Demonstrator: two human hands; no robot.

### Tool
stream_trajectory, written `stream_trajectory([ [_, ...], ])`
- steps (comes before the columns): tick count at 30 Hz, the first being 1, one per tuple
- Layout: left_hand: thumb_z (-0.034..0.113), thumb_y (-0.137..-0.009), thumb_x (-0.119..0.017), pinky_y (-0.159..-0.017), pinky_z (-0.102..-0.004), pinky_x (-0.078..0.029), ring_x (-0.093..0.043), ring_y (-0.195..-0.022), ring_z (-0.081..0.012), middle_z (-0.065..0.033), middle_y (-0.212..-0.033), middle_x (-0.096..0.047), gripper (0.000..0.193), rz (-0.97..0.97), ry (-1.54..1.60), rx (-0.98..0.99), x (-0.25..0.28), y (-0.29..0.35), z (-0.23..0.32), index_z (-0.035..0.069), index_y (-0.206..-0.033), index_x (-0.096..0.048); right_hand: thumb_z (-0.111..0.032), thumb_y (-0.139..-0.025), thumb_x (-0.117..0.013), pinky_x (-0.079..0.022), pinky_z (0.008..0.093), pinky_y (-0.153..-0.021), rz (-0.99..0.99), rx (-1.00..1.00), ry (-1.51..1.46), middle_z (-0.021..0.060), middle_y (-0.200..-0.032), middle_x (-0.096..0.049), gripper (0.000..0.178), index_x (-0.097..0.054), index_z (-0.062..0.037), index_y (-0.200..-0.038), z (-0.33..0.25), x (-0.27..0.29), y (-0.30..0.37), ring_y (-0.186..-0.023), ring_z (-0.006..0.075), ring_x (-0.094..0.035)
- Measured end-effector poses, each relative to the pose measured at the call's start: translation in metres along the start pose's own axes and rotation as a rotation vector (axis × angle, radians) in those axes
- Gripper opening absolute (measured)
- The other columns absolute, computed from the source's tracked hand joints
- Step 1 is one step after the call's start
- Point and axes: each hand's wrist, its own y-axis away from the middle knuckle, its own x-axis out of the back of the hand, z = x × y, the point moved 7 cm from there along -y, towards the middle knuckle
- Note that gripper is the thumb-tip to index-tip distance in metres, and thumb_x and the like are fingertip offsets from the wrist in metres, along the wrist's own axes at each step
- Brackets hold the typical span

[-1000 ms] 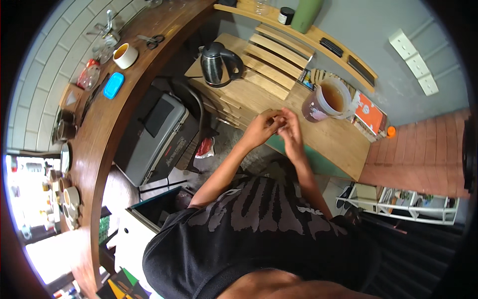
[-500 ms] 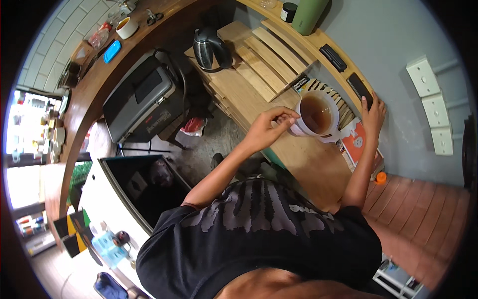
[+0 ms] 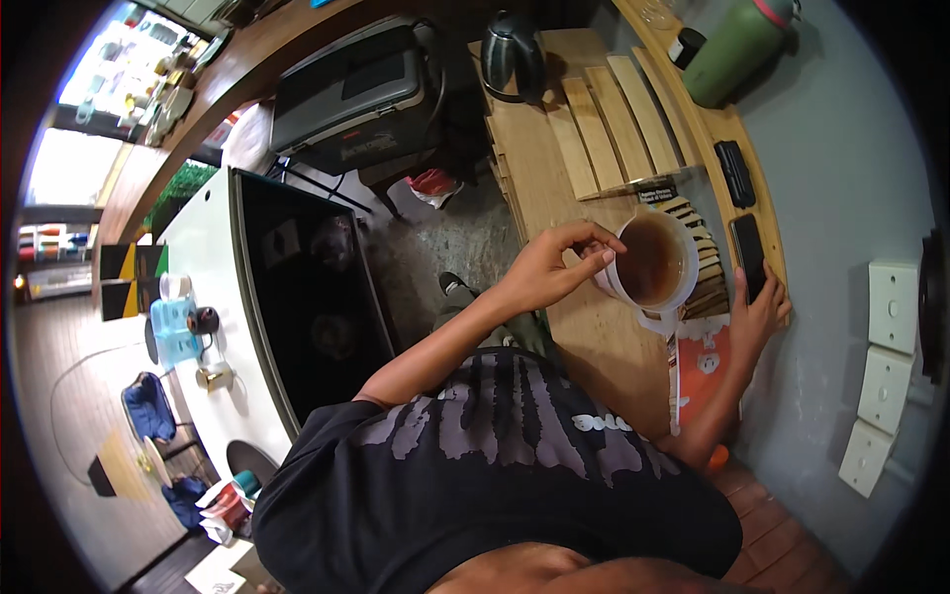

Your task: The person prepares a drink by pouring hot water from a kettle into a small pot, and then pouring the liquid into a cup while stirring it with a spoon.

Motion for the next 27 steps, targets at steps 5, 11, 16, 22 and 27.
stream_trajectory([
  [5,0.023,-0.103,-0.070,-0.090,-0.0325,-0.051,-0.065,-0.094,-0.0135,-0.0062,-0.109,-0.077,0.024,0.142,-0.082,0.024,0.021,0.012,-0.002,0.003,-0.114,-0.076,-0.053,-0.077,-0.090,-0.048,0.0528,-0.107,-0.106,-0.046,-0.162,0.0157,-0.134,-0.061,0.083,-0.063,-0.0076,-0.140,0.004,0.007,-0.025,-0.126,0.0382,-0.058],
  [11,0.021,-0.103,-0.070,-0.087,-0.0307,-0.051,-0.065,-0.092,-0.0122,-0.0055,-0.107,-0.078,0.023,0.154,-0.106,-0.011,0.025,0.028,0.001,0.002,-0.114,-0.076,-0.051,-0.077,-0.090,-0.053,0.0496,-0.101,-0.023,-0.135,-0.264,0.0152,-0.130,-0.061,0.078,-0.064,-0.0083,-0.137,0.003,0.006,-0.027,-0.122,0.0364,-0.064],
  [16,0.020,-0.103,-0.069,-0.087,-0.0312,-0.051,-0.065,-0.092,-0.0122,-0.0048,-0.105,-0.077,0.022,0.185,-0.076,-0.037,0.032,0.034,0.001,0.002,-0.115,-0.076,-0.055,-0.076,-0.090,-0.053,0.0488,-0.101,-0.002,-0.092,-0.223,0.0144,-0.129,-0.061,0.079,-0.065,-0.0102,-0.136,0.008,0.003,-0.033,-0.121,0.0352,-0.064],
  [22,0.021,-0.102,-0.069,-0.087,-0.0310,-0.051,-0.063,-0.090,-0.0125,-0.0048,-0.104,-0.076,0.023,0.221,-0.066,-0.038,0.042,0.047,0.004,0.003,-0.115,-0.077,-0.057,-0.072,-0.092,-0.053,0.0490,-0.101,-0.014,-0.092,-0.228,0.0151,-0.126,-0.061,0.082,-0.067,-0.0107,-0.135,0.014,0.000,-0.035,-0.119,0.0351,-0.064],
  [27,0.021,-0.102,-0.070,-0.088,-0.0312,-0.051,-0.064,-0.092,-0.0128,-0.0053,-0.105,-0.076,0.023,0.253,-0.035,-0.048,0.053,0.054,0.007,0.003,-0.115,-0.077,-0.056,-0.071,-0.094,-0.052,0.0491,-0.100,-0.046,-0.150,-0.201,0.0154,-0.124,-0.061,0.083,-0.069,-0.0102,-0.134,0.015,-0.003,-0.038,-0.117,0.0361,-0.065],
])
